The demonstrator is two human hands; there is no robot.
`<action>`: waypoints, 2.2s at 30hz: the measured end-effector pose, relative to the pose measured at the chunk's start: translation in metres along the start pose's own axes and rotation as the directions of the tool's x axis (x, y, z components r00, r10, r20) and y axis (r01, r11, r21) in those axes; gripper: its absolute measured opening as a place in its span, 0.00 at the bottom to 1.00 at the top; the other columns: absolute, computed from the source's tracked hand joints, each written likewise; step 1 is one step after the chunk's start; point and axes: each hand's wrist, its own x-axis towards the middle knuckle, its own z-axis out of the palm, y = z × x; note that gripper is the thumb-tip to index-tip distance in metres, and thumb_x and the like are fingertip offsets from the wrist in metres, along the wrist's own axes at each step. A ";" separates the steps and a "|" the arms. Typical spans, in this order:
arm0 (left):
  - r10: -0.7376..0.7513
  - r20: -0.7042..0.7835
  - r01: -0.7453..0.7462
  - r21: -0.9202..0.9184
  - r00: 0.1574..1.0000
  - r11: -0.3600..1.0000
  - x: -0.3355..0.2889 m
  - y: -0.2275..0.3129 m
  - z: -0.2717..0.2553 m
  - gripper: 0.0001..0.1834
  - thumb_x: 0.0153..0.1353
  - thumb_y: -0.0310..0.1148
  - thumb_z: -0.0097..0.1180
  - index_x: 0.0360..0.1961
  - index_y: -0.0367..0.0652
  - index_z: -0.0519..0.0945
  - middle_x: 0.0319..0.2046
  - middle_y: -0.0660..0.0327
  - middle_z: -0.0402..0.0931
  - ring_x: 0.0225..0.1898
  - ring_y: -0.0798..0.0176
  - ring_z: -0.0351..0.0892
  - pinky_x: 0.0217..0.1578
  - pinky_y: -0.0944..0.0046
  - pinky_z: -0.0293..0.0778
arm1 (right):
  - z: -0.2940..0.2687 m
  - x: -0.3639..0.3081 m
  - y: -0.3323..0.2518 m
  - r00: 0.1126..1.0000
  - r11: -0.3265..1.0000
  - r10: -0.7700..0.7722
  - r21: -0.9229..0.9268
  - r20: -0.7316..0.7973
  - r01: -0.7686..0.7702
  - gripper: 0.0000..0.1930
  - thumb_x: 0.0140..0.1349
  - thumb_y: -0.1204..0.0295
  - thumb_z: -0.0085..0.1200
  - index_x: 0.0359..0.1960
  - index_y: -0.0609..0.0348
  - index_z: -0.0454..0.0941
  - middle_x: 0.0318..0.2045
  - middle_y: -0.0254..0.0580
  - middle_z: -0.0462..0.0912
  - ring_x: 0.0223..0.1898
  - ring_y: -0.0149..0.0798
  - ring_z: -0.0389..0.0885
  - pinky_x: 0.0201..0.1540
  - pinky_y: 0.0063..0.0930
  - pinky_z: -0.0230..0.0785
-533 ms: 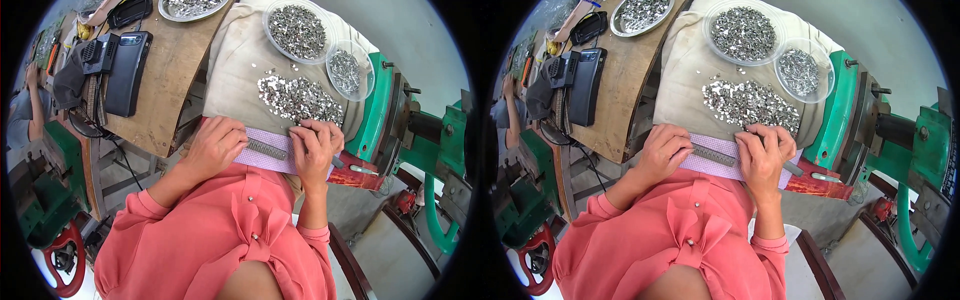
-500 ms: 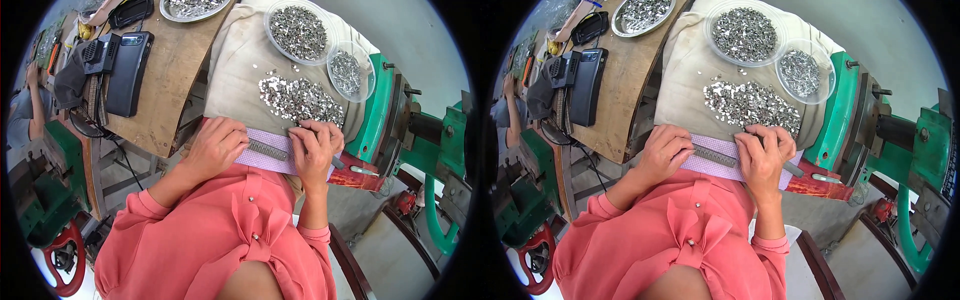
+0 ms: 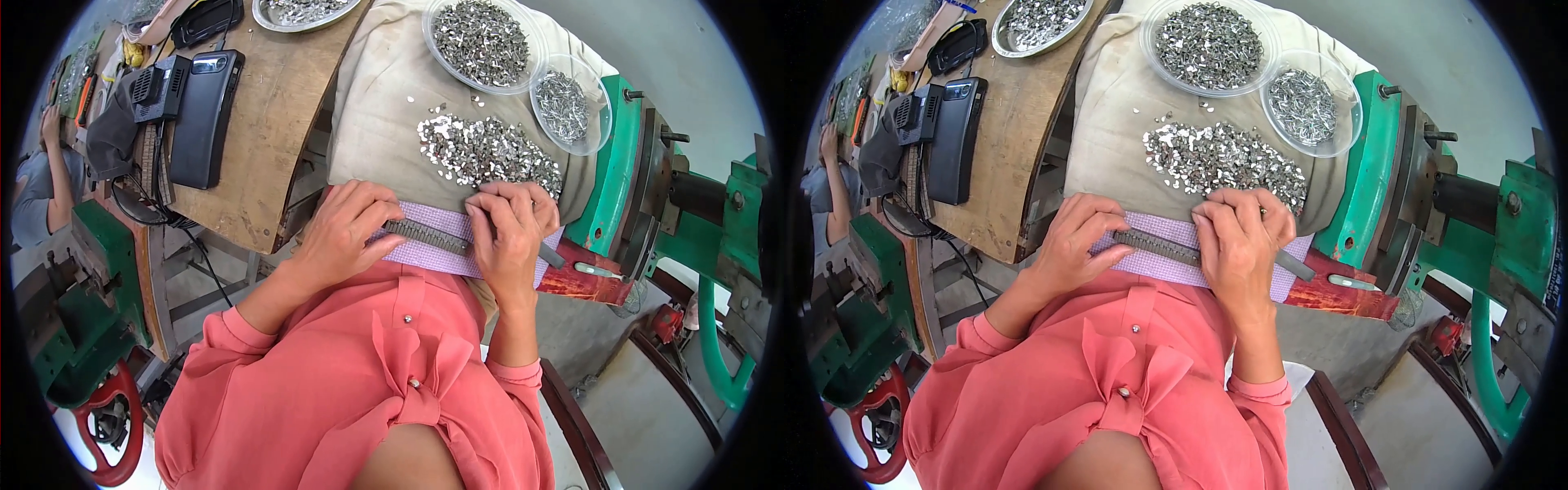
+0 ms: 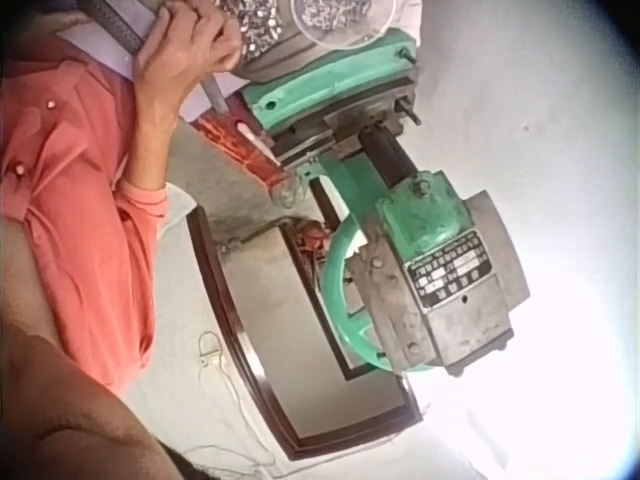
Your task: The person aligns and inserts small metal parts by hand into a manual pressing machine for fabrication.
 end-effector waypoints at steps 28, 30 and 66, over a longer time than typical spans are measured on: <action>-0.002 0.023 0.004 -0.083 1.000 0.997 0.000 -0.006 -0.010 0.13 0.48 0.25 0.70 0.36 0.38 0.81 0.42 0.55 0.77 0.41 0.52 0.79 0.40 0.58 0.76 | -0.016 -0.043 -0.012 0.997 0.999 0.013 0.051 0.078 -0.017 0.11 0.45 0.70 0.71 0.32 0.45 0.86 0.38 0.23 0.80 0.47 0.36 0.75 0.54 0.39 0.52; -0.008 0.026 0.009 -0.066 1.000 0.998 0.000 -0.005 -0.008 0.11 0.50 0.26 0.69 0.34 0.39 0.80 0.41 0.56 0.76 0.41 0.52 0.78 0.42 0.57 0.75 | -0.018 -0.044 -0.010 0.996 0.997 0.030 0.061 0.086 -0.036 0.12 0.44 0.69 0.72 0.33 0.45 0.87 0.38 0.23 0.81 0.47 0.37 0.75 0.54 0.39 0.52; 0.019 0.103 -0.017 -0.021 0.994 1.000 0.033 -0.006 -0.006 0.16 0.53 0.32 0.68 0.41 0.40 0.80 0.47 0.56 0.74 0.49 0.51 0.75 0.50 0.54 0.71 | -0.017 -0.027 0.012 0.997 1.000 0.014 -0.017 0.076 -0.012 0.10 0.49 0.69 0.69 0.33 0.46 0.83 0.44 0.25 0.81 0.52 0.38 0.73 0.56 0.40 0.52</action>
